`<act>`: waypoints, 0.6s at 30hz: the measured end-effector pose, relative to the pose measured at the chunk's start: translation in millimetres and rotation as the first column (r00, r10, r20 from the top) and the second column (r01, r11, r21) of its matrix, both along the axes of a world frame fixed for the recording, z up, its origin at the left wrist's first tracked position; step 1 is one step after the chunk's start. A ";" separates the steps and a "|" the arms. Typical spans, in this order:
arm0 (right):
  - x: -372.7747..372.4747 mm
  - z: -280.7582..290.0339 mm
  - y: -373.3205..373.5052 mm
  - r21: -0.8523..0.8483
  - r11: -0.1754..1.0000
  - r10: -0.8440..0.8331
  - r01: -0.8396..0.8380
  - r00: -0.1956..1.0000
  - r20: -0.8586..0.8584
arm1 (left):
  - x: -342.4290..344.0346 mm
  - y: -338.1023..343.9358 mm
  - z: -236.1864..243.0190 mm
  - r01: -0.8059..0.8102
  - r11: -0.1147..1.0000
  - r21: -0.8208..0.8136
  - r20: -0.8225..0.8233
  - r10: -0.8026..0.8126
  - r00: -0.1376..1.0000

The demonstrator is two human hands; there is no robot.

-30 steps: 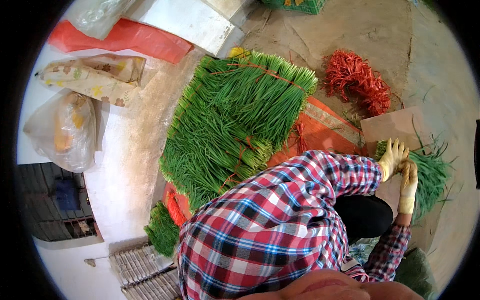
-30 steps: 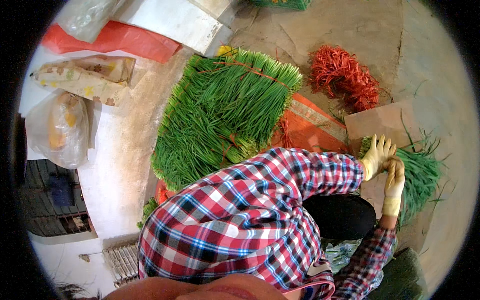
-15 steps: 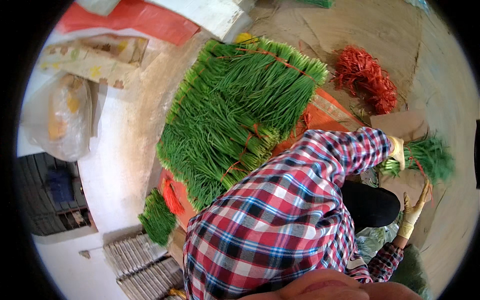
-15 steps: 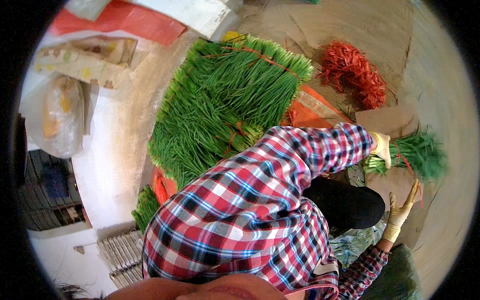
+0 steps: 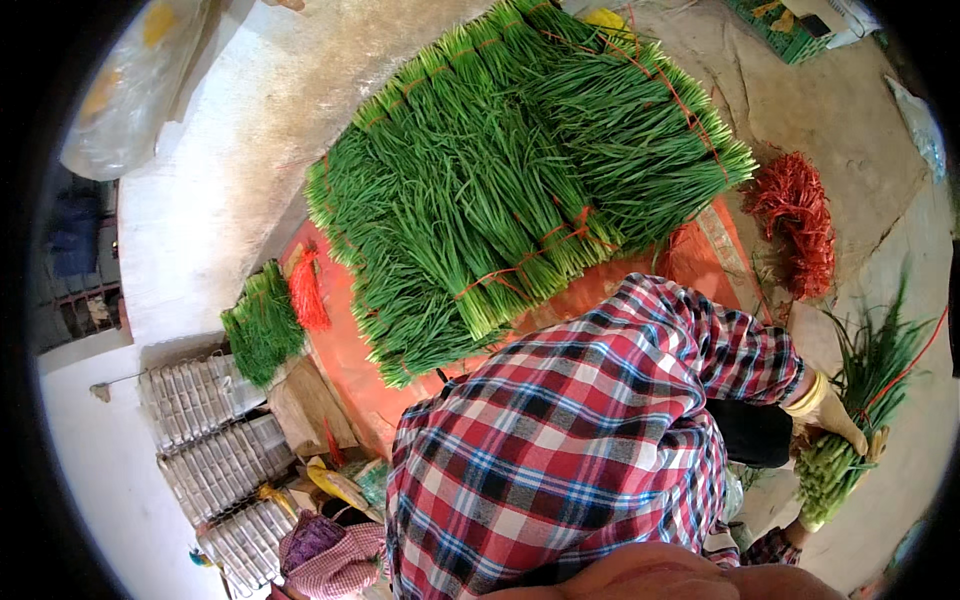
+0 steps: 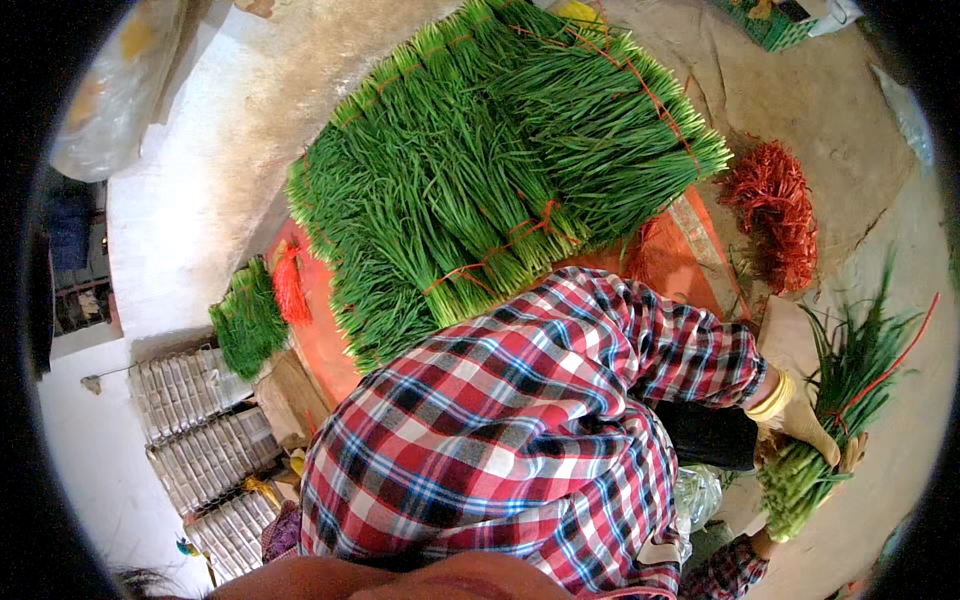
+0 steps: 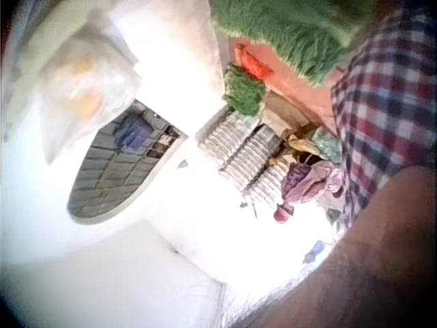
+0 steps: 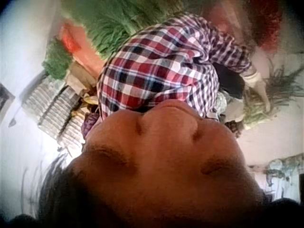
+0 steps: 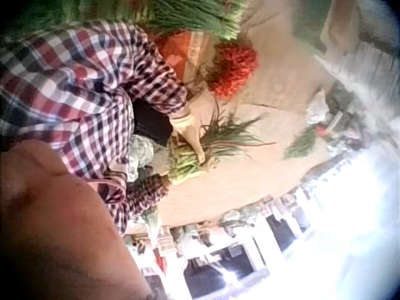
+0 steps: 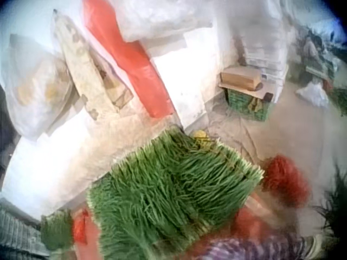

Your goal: The person sorts green chives by hand while seated on the floor, gathering them into a bundle and placing it onto a stack.

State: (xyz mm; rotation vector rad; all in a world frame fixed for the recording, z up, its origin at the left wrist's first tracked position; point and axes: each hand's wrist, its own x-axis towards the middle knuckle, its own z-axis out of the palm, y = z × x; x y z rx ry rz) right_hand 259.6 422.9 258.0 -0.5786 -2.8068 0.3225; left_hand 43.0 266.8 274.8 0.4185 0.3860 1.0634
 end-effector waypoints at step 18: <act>-127.0 33.5 -100.6 0.318 0.860 0.406 -0.399 0.913 0.048 | -117.1 -100.1 -65.9 -0.366 0.926 -0.087 0.055 0.371 0.927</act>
